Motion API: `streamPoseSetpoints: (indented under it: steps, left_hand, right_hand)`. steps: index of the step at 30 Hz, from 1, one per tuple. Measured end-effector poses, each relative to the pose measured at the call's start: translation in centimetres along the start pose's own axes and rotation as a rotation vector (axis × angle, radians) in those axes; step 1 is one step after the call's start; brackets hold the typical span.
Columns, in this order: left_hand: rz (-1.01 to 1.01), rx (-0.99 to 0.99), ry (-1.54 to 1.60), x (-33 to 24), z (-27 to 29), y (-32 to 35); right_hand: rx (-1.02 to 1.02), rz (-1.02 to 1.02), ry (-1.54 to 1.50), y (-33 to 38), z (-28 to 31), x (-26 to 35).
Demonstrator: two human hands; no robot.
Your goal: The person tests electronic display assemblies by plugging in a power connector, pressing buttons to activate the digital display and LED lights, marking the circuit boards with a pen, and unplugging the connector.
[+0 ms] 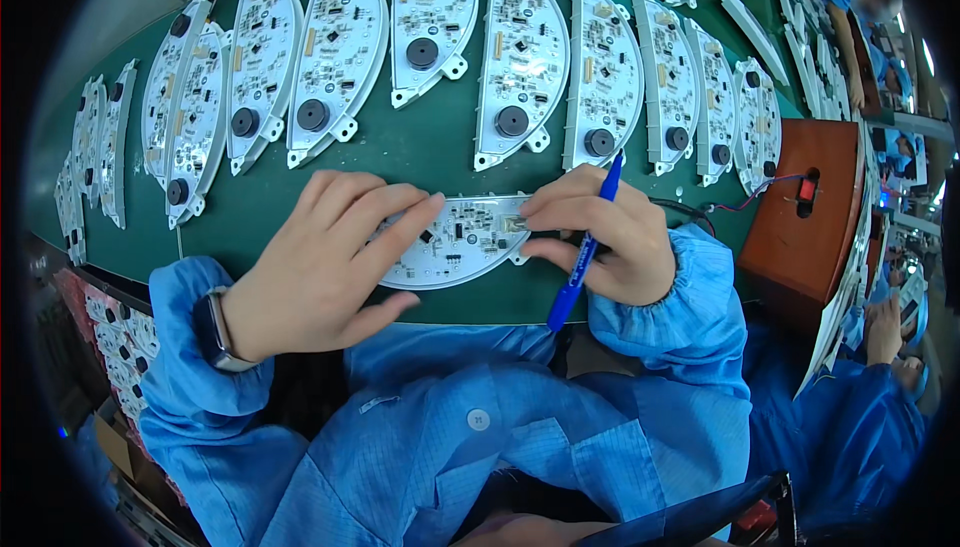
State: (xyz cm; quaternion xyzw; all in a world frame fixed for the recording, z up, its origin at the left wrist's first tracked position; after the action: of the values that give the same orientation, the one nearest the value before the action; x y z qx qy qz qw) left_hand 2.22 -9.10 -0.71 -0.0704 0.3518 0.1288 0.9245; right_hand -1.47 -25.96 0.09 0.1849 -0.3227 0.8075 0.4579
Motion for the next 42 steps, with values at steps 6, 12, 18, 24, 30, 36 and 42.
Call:
streamPoseSetpoints:
  steps: [6,12,18,24,30,36,42]
  left_hand:
    - [0.051,-0.094,0.018,0.5,-0.6,-0.2]
    - [0.094,-0.076,0.019,0.4,-0.6,-0.4]
    - [0.08,-0.082,0.015,0.2,-0.5,-0.5]
    - [0.088,-0.082,0.015,0.3,-0.3,-0.8]
    - [0.081,-0.077,0.0,0.3,-0.2,-1.0]
    - [0.12,-0.065,0.001,0.4,-0.5,-0.8]
    - [0.13,-0.057,-0.002,0.5,-0.5,-0.7]
  right_hand:
    - [0.001,-0.035,0.041,0.5,-0.5,-0.2]
    - [-0.304,-0.113,-0.149,0.4,4.4,0.4]
    - [0.177,0.039,-0.029,0.3,2.2,-0.9]
    - [0.064,-0.478,-0.542,1.0,0.5,-2.9]
    - [-0.02,-0.678,-0.678,2.0,-0.9,-3.7]
    - [-0.017,-0.568,-0.313,1.7,-1.2,-3.8]
    - [-0.101,-0.446,-0.208,1.3,-1.1,-3.3]
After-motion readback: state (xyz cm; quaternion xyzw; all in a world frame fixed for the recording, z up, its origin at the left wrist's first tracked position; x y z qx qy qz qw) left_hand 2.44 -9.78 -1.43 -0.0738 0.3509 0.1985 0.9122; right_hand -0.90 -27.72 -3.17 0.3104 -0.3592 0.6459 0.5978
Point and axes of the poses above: each hand's wrist, its own y-axis away from the middle knuckle, its own z-axis out of the back of the hand, x = y × z, the point moved 8 cm from there along -y, towards the middle knuckle, and after that the axes turned 11 degrees about y, right-handed, at the moved point
